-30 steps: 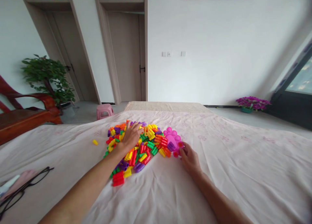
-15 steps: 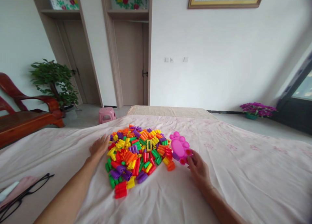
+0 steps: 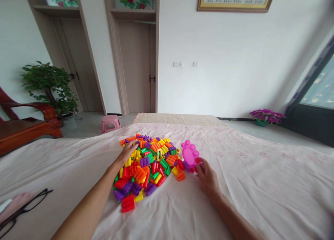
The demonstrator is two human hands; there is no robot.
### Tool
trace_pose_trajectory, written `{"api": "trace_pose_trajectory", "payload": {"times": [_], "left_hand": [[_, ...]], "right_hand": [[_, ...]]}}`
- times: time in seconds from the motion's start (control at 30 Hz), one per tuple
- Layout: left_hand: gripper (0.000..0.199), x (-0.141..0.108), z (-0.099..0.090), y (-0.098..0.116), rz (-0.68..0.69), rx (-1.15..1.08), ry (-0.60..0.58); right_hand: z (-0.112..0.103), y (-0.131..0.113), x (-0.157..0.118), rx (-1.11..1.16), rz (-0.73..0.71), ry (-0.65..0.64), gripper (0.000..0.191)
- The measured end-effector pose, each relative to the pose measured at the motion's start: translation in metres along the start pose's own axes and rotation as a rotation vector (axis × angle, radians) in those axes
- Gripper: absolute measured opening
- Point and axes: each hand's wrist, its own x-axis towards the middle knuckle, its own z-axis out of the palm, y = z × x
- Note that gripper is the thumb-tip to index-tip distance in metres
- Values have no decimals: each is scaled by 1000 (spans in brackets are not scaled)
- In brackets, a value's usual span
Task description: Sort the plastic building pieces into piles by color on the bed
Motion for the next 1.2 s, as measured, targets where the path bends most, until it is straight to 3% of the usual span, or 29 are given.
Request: {"api": "trace_pose_trajectory", "payload": {"times": [0.13, 0.23, 0.3, 0.4, 0.5, 0.6, 0.67, 0.77, 0.93, 1.07, 1.2], "left_hand": [[65, -11, 15, 39, 48, 20, -112], [65, -29, 12, 60, 94, 30, -158], [68, -47, 4, 61, 119, 66, -145], [79, -85, -11, 37, 157, 292, -81], [101, -128, -19, -4, 122, 493, -67], [126, -164, -17, -35, 113, 608, -80], [132, -177, -10, -41, 139, 650, -39], [117, -179, 5, -32, 190, 648, 24], [102, -152, 40, 5, 323, 552, 114], [75, -129, 63, 42, 354, 438, 152], [56, -121, 56, 60, 372, 492, 230]], "right_hand": [[8, -7, -5, -33, -139, -35, 46], [8, -14, -4, 104, -96, -47, 48], [2, -17, 4, 201, -48, -46, 50], [-11, -18, 25, 110, -19, -20, 46], [-19, -19, 51, -254, -24, -15, 38], [-11, -27, 69, -506, -30, -90, 37], [0, -38, 72, -586, -50, -168, 38], [19, -61, 60, -662, -146, -290, 40], [32, -90, 24, -591, -312, -411, 34], [14, -94, 21, -492, -310, -313, 36], [-22, -82, 30, -637, -194, -197, 38]]}}
